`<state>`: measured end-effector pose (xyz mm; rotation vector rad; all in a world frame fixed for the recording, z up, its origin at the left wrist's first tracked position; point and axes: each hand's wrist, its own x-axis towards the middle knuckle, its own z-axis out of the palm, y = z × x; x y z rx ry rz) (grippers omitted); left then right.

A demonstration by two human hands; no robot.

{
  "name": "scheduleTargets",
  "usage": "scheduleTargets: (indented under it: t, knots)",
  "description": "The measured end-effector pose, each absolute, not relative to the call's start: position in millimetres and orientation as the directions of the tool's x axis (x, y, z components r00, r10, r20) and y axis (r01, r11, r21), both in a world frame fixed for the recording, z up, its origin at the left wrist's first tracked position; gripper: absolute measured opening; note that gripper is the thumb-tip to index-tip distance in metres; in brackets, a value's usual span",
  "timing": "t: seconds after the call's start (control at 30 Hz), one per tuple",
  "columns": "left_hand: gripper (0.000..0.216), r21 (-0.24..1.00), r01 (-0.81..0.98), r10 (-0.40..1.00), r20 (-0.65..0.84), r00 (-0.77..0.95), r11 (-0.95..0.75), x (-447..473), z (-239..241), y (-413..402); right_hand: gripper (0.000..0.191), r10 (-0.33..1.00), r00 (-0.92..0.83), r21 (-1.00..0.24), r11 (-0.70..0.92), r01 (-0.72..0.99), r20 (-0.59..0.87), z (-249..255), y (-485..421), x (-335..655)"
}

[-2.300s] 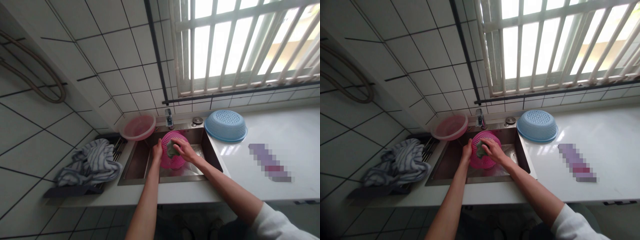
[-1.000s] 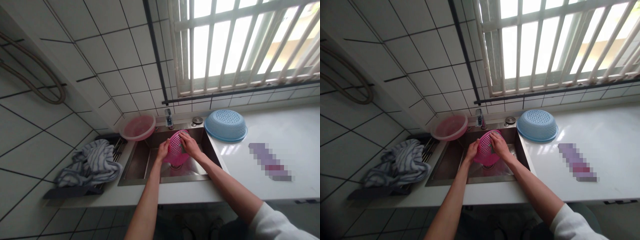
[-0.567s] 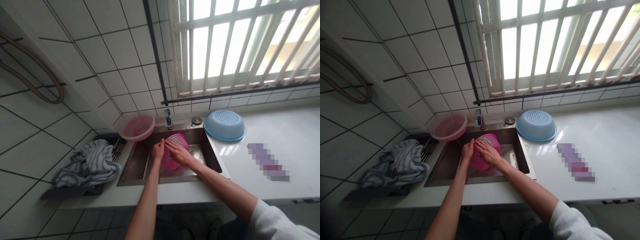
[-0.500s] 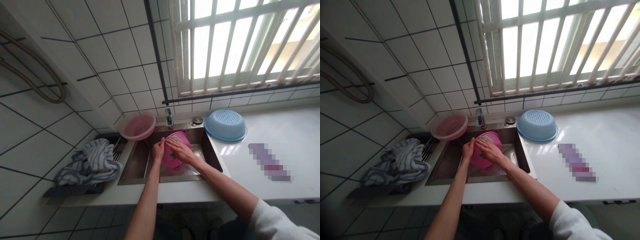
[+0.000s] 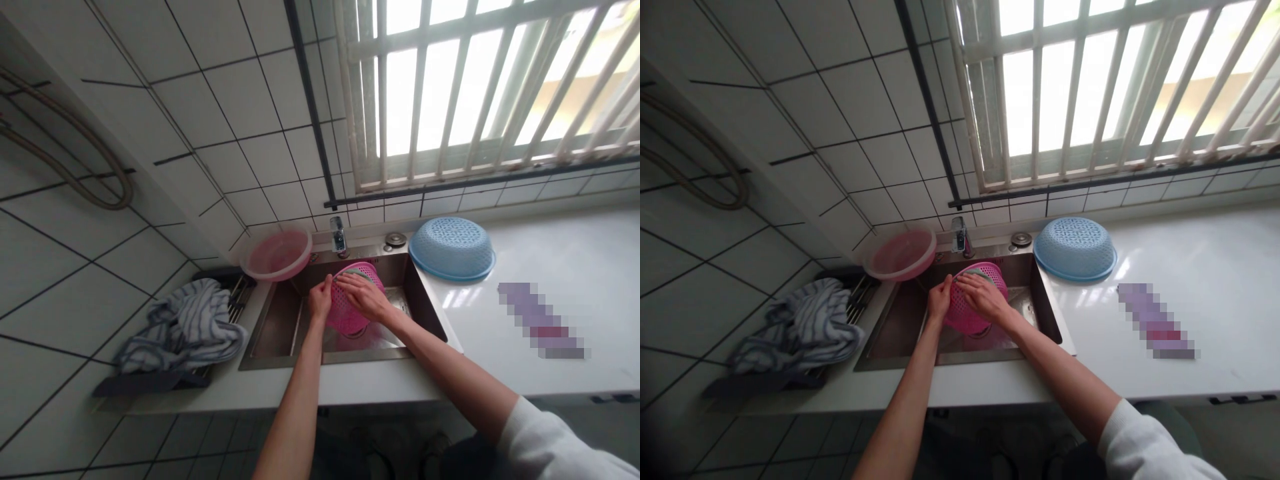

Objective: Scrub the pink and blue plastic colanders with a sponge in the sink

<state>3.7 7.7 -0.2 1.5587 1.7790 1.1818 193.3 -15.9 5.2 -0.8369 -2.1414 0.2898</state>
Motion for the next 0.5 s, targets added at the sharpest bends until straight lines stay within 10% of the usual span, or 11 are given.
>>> scheduleTargets:
  t: [0.17, 0.37, 0.5]
  knots:
    - [0.078, 0.875, 0.483, 0.959, 0.142, -0.247, -0.006, 3.1, -3.7, 11.9, 0.045, 0.780, -0.206, -0.593, 0.593, 0.544, 0.591, 2.0, -6.9, 207.4]
    - [0.075, 0.883, 0.467, 0.959, 0.176, -0.224, -0.053, 0.3, -2.9, 10.8, 0.045, 0.615, -0.499, -0.417, 0.785, 0.458, 0.610, 11.9, -30.5, 185.6]
    - [0.075, 0.916, 0.402, 0.944, 0.123, -0.305, 0.011, -4.0, -3.9, 10.7, 0.047, 0.718, -0.328, -0.561, 0.689, 0.460, 0.614, 4.9, -11.6, 207.8]
